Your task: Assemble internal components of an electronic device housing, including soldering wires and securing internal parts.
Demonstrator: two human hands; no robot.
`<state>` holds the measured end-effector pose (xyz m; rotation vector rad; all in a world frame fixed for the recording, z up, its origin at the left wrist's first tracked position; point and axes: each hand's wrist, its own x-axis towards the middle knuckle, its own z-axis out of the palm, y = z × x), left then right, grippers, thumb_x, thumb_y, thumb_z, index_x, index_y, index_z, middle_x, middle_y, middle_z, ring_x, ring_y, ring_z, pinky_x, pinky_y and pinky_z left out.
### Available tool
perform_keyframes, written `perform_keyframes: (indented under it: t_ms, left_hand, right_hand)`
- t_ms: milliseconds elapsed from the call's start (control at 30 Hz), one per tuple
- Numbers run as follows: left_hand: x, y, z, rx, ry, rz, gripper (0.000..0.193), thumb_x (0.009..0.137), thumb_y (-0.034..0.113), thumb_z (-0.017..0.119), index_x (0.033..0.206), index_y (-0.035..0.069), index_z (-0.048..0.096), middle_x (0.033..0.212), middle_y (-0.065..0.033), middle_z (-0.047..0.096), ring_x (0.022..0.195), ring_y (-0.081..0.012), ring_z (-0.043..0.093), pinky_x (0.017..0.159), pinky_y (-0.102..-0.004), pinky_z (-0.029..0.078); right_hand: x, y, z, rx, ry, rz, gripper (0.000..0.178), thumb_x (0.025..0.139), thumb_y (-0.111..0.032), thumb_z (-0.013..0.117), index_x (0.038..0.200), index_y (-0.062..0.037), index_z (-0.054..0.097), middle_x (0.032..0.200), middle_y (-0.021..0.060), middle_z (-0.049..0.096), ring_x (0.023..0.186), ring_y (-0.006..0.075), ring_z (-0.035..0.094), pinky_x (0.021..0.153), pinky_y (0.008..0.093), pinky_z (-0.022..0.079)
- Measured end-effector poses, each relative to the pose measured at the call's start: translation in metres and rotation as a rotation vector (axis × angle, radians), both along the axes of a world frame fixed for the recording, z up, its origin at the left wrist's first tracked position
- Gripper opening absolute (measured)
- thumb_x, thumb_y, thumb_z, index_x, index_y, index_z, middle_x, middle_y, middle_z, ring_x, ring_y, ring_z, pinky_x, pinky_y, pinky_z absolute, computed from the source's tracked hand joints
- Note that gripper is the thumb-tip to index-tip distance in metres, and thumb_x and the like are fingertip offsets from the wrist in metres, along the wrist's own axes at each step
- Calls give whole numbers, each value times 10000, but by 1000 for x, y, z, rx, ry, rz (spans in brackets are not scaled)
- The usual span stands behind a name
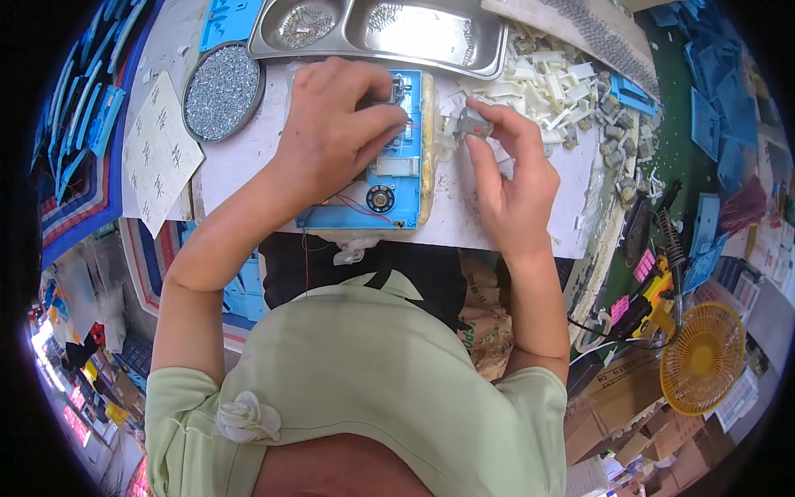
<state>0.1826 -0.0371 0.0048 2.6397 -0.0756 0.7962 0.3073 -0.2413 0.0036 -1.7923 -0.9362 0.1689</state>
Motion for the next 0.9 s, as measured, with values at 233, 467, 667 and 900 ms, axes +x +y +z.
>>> perform_keyframes:
  t_ms: [233, 467, 667, 900]
  left_hand:
    - [-41, 12, -5, -160, 61, -92, 243, 725, 74, 808, 950, 106, 720, 915, -54, 599, 806, -267, 604, 686, -379, 472]
    - [-50, 15, -7, -255, 120, -126, 253, 739, 57, 808, 974, 81, 718, 915, -68, 598, 816, -274, 626, 674, -380, 510]
    - [-53, 14, -11, -393, 78, -92, 200, 787, 121, 789, 963, 90, 699, 946, -66, 614, 838, -283, 634, 696, -401, 509]
    - [-55, 13, -9, -563, 63, -51, 172, 823, 47, 755, 988, 56, 709, 999, -93, 636, 840, -255, 652, 707, -351, 533]
  right_hand:
    - [5, 27, 1, -104, -283, 138, 305, 780, -61, 801, 1072, -61, 713, 1228, 85, 703, 1183, 307, 565, 1029, 426, 445]
    - [2, 39, 1, -169, -305, 213, 299, 746, -93, 823, 1034, -121, 748, 1307, 64, 644, 1236, 320, 468, 1037, 428, 418]
    - [3, 40, 0, -253, -200, 230, 269, 755, -133, 828, 1016, -128, 762, 1353, 82, 607, 1258, 337, 437, 1037, 438, 415]
    - [5, 45, 18, -410, -435, 260, 260, 749, -146, 833, 1002, -117, 777, 1348, 102, 601, 1247, 364, 433, 1040, 451, 417]
